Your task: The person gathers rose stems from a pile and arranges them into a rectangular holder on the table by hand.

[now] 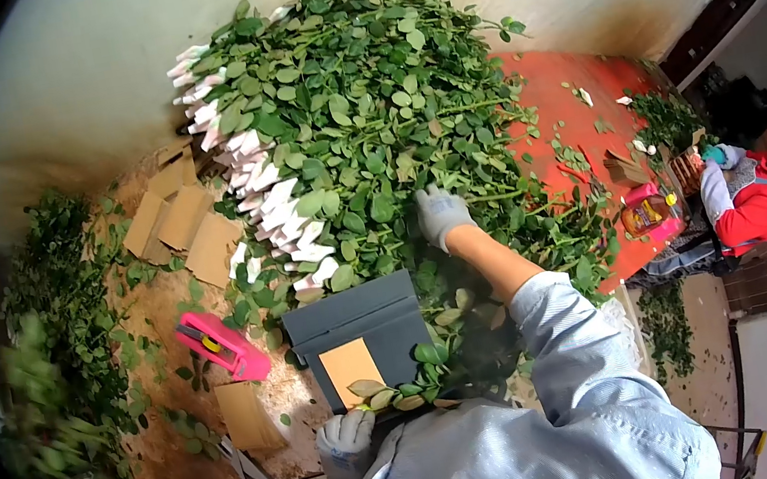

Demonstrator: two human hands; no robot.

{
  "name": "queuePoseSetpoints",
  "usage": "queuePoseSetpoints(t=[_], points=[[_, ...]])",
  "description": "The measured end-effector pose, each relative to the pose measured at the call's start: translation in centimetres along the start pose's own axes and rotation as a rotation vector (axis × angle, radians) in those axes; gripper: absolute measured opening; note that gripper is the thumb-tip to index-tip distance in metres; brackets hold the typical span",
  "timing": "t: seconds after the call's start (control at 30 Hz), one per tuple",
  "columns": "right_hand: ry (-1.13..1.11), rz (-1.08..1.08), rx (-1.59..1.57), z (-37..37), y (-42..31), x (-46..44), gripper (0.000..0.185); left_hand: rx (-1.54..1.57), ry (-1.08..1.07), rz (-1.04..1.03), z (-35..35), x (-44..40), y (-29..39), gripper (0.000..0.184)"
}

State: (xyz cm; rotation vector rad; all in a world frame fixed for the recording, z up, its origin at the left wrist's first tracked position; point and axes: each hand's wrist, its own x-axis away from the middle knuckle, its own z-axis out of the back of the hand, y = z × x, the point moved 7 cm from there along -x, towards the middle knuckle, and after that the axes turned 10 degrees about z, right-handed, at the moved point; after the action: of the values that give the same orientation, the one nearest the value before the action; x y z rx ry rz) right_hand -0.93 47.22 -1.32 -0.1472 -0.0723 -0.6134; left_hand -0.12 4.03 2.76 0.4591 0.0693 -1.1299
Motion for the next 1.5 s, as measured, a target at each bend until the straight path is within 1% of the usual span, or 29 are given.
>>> queuePoseSetpoints(t=[0.03,0.13,0.2,0.3,0.33,0.4,0.43,0.53,0.57,0.6,0.63,0.67,0.7,0.73,0.77,0.8,0.87,0.9,0.97,1.0,1.07,1.1,1.13,1.2,1.27,1.33,1.4,1.47,1.5], points=[[0.016,0.0,-0.006,-0.3,0.1,0.0,0.028,0.002,-0.019,0.001,0.0,-0.1,0.0,0.023],[-0.095,0.077,0.137,-1.4,-0.6,-0.1,0.03,-0.016,-0.037,-0.023,0.2,-0.2,0.0,0.024],[-0.104,0.109,0.138,-0.6,-1.4,0.6,0.03,-0.02,-0.029,-0.033,0.0,-0.1,0.0,0.023],[-0.216,0.163,0.111,-1.7,-2.2,1.2,0.031,-0.034,0.001,-0.04,-0.3,0.2,-0.1,0.019],[-0.188,0.203,0.16,-1.6,-2.7,1.9,0.029,-0.039,0.014,-0.038,-0.5,0.3,-0.3,0.018],[-0.302,0.278,0.166,-2.0,-3.1,2.3,0.033,-0.065,0.032,-0.055,-0.5,0.2,-0.3,0.018],[-0.291,0.247,0.164,-1.7,-2.9,1.9,0.027,-0.064,0.016,-0.049,-0.6,0.4,-0.3,0.019],[-0.299,0.224,0.181,4.0,-4.6,0.7,0.027,-0.044,0.014,-0.028,-0.5,0.3,-0.3,0.023],[-0.105,0.244,0.101,5.4,-5.4,-0.6,0.027,-0.025,-0.012,-0.016,-0.2,0.3,-0.2,0.023],[-0.04,0.322,0.031,9.3,-7.2,-0.5,0.027,-0.004,-0.04,-0.006,-0.2,0.1,-0.2,0.023],[0.128,0.375,0.059,9.8,-7.9,-2.4,0.03,-0.011,-0.053,-0.01,-0.4,0.2,-0.4,0.024],[0.126,0.362,-0.013,11.4,-8.9,-3.8,0.03,-0.013,-0.052,-0.015,-0.4,0.1,-0.4,0.024],[0.15,0.393,-0.007,12.8,-10.0,-5.1,0.032,0.0,-0.05,-0.021,-0.3,0.0,-0.4,0.024],[0.171,0.387,-0.059,14.2,-10.8,-6.2,0.038,0.014,-0.049,-0.031,-0.2,-0.1,-0.4,0.024],[0.23,0.427,-0.04,14.1,-11.1,-8.3,0.044,0.025,-0.058,-0.036,-0.6,0.1,-0.6,0.024],[0.246,0.394,-0.047,13.3,-10.9,-10.6,0.058,0.025,-0.063,-0.048,-0.7,0.1,-0.6,0.024],[0.202,0.281,-0.075,11.6,-9.9,-14.0,0.075,0.039,-0.045,-0.019,-0.7,0.2,-0.8,0.021],[0.203,0.278,-0.079,10.3,-9.2,-14.8,0.075,0.051,-0.016,0.0,-0.7,0.4,-1.0,0.022],[0.201,0.162,-0.059,8.9,-7.9,-15.4,0.07,0.04,-0.016,-0.003,-1.6,1.0,-1.7,0.024],[0.2,0.163,-0.061,8.9,-7.7,-15.2,0.07,0.033,-0.014,-0.004,-1.9,1.2,-2.0,0.026],[-0.171,0.203,0.079,7.3,-7.4,-13.8,0.072,0.01,-0.013,-0.02,-1.7,1.3,-1.8,0.025],[-0.158,0.278,0.129,8.1,-7.8,-12.2,0.057,-0.012,-0.008,-0.039,-1.4,1.1,-1.3,0.025],[-0.159,0.278,0.13,7.4,-7.5,-11.5,0.057,-0.011,-0.008,-0.038,-1.3,0.9,-1.2,0.025],[-0.079,0.421,0.281,5.9,-8.3,-9.7,0.034,0.012,-0.035,-0.012,-1.2,0.6,-1.0,0.024],[-0.038,0.472,0.298,5.3,-8.9,-5.3,0.023,0.01,-0.047,-0.029,-0.8,0.3,-0.7,0.022],[0.162,0.512,0.356,3.4,-8.9,-1.3,0.019,0.006,-0.061,-0.053,-0.5,-0.1,-0.3,0.02],[0.195,0.623,0.441,2.4,-9.0,2.4,0.019,0.005,-0.039,-0.048,0.0,-0.4,0.1,0.02],[0.196,0.639,0.449,2.3,-8.4,4.1,0.019,-0.009,-0.04,-0.069,0.1,-0.4,0.1,0.02],[0.145,0.657,0.401,2.2,-8.1,4.4,0.019,-0.024,-0.036,-0.082,-0.1,-0.3,0.2,0.019]])
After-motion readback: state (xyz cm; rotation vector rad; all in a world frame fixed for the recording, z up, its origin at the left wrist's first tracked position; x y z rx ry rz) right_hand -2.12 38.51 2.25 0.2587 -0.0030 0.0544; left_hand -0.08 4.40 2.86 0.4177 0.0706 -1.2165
